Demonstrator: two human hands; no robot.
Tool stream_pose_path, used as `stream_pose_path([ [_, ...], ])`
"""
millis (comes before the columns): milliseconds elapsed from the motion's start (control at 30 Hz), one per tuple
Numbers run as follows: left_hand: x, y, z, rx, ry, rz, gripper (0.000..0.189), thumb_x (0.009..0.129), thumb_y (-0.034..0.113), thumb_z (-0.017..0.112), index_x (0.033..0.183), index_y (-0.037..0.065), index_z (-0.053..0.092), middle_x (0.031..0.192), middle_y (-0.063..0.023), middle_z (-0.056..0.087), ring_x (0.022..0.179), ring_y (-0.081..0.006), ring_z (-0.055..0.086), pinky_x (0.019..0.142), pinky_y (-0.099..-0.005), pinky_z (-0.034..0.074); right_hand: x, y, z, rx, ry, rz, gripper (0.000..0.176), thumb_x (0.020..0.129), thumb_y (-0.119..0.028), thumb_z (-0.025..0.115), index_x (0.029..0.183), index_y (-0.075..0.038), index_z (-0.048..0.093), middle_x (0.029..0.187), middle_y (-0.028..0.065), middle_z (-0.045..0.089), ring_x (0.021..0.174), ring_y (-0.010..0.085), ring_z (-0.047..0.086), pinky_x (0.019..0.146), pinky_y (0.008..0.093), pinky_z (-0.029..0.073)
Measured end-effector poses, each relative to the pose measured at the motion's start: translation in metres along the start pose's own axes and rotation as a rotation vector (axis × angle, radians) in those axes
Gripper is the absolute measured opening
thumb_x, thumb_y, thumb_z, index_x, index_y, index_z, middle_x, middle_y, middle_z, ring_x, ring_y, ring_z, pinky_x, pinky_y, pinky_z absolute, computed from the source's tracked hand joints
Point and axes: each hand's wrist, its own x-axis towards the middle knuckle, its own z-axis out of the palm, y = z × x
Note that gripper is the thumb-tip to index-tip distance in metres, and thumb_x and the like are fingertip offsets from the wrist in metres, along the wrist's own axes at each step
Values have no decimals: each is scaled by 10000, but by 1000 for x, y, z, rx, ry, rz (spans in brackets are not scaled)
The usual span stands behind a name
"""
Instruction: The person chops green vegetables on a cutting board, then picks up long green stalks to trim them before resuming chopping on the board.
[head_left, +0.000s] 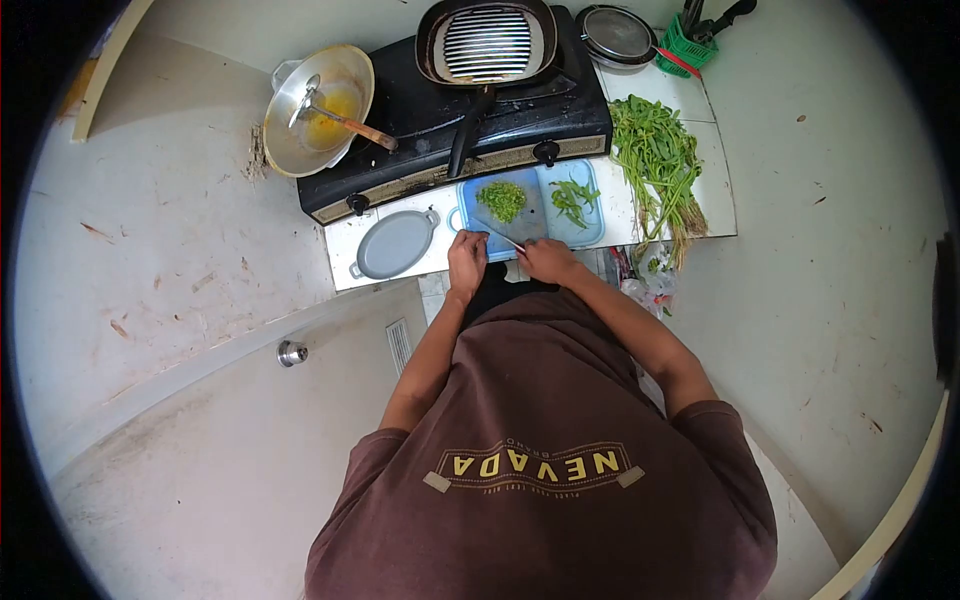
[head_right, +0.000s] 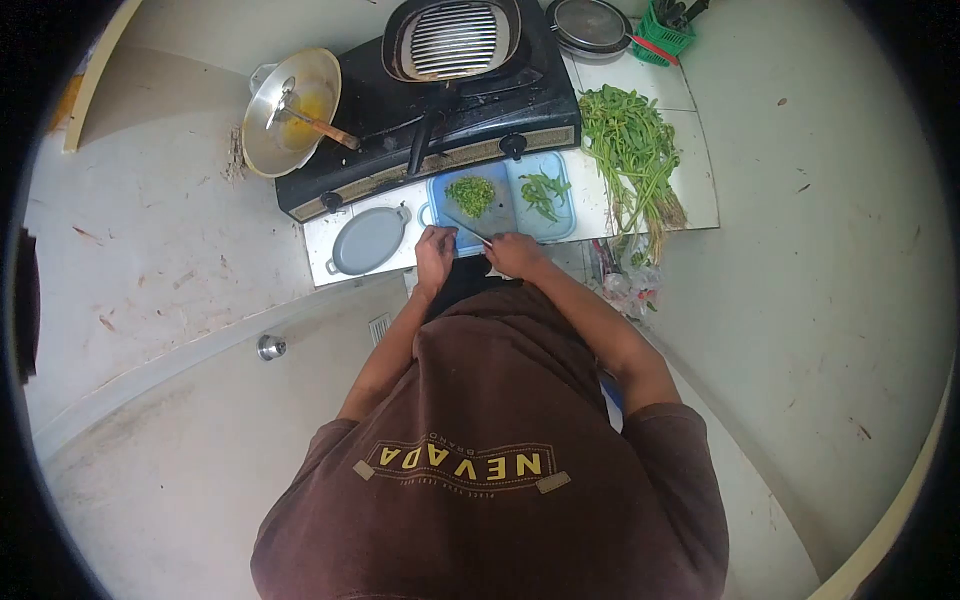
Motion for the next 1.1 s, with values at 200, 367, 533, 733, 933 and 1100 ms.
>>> stream_pose_path([
  [200,4,0,-3,-21,27,22,109,870,3,665,930,-10,756,824,-178,667,736,-327,667,706,-396,524,0,2,-3,15,3,16,450,1020,-384,510,975,29,683,831,266,702,808,454,702,764,545,562],
  [367,5,0,-3,-8,3,-11,111,868,4,663,930,-14,753,834,-180,671,737,-328,666,709,-401,522,-7,-8,-8,-4,-33,-10,457,1024,-390,506,973,29,681,838,255,707,810,450,705,758,535,569],
  [533,4,-1,-3,3,-8,1,107,870,-4,655,925,-14,746,842,-179,666,743,-329,666,712,-404,519,5,-9,7,-21,-19,-10,443,1017,-381,507,960,15,697,860,249,714,829,441,710,780,540,569],
  [733,4,-1,-1,-2,22,-1,106,874,-10,652,937,-14,736,841,-175,663,750,-328,663,713,-400,517,6,-6,8,-25,3,9,442,1013,-390,516,974,14,693,852,251,712,828,439,711,768,539,569],
  [933,1,-1,-1,12,24,-8,86,883,1,663,938,-15,727,841,-178,653,749,-327,657,707,-404,515,-6,-3,-5,4,-38,55,439,1005,-386,523,953,13,699,851,252,712,834,437,711,777,538,569],
  [1100,2,0,-2,90,8,12,54,890,-7,668,916,-30,709,852,-185,614,755,-351,649,700,-419,509,-7,-2,0,16,-11,21,437,1008,-384,525,981,22,684,844,260,707,818,438,710,759,540,569],
])
